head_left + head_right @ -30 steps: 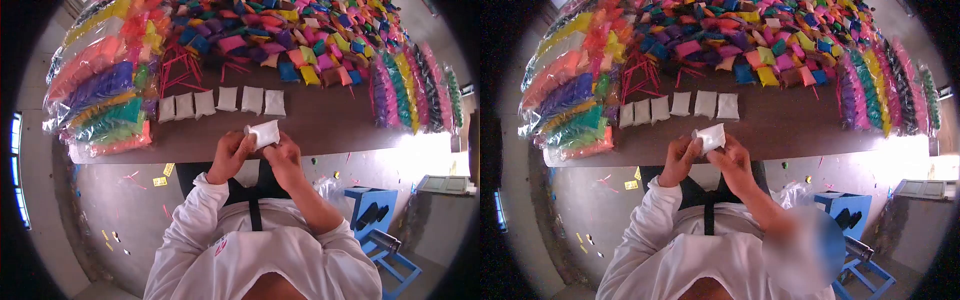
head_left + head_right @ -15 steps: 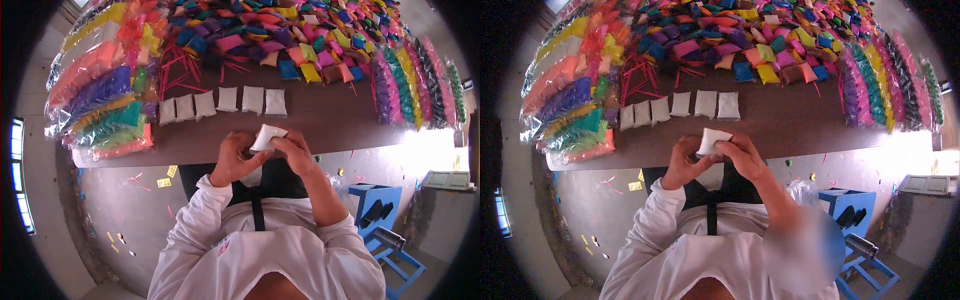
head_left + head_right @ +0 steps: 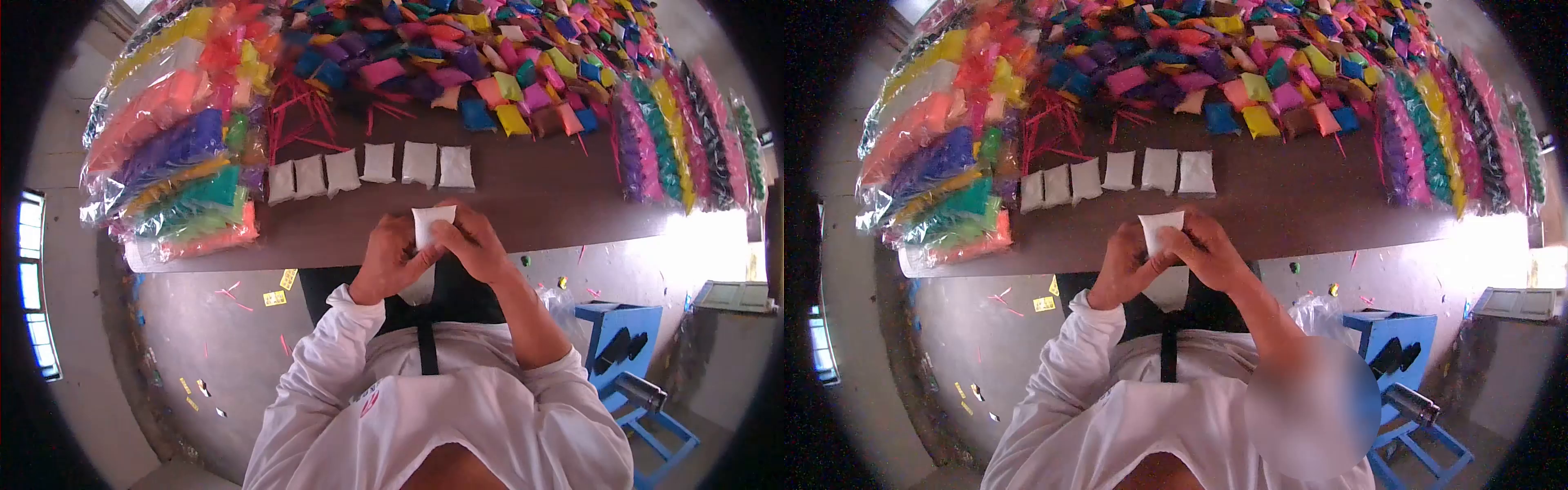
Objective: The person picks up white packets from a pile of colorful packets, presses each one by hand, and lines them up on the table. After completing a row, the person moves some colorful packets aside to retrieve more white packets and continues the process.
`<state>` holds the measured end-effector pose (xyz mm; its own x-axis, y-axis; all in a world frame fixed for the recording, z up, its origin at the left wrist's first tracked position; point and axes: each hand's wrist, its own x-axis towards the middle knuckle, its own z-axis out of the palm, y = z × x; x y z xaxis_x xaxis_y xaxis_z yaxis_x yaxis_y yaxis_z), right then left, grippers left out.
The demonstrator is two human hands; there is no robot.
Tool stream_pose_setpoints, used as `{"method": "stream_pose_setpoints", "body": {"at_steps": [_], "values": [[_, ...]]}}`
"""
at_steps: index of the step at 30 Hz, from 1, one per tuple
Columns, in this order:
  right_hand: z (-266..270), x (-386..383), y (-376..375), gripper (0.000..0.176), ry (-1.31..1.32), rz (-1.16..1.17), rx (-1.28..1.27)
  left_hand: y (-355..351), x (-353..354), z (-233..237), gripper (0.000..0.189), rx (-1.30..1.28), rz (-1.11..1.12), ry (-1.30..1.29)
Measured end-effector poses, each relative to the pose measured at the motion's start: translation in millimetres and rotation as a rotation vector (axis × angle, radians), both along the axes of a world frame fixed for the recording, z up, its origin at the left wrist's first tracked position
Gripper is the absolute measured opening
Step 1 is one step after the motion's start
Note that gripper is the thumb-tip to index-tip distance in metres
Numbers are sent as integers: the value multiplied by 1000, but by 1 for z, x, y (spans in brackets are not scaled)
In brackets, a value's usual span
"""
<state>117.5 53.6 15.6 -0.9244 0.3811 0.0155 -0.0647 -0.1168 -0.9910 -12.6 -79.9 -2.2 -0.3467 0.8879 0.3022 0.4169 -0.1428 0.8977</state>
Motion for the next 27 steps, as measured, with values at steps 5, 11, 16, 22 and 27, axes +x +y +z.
{"method": "stream_pose_setpoints", "body": {"at_steps": [5,11,16,22,27], "values": [[0,-1,-8,22,10,-117,-43,2,-3,-1,28,-66,41,87],[4,1,-7,19,-31,-119,-133,6,1,8,32,43,50,151],[23,7,3,20,-174,-414,435,-2,0,8,29,-37,60,89],[31,7,72,29,-223,-637,645,3,4,15,32,-30,97,114],[8,-4,98,31,-420,-469,782,3,4,17,29,-42,114,131]]}}
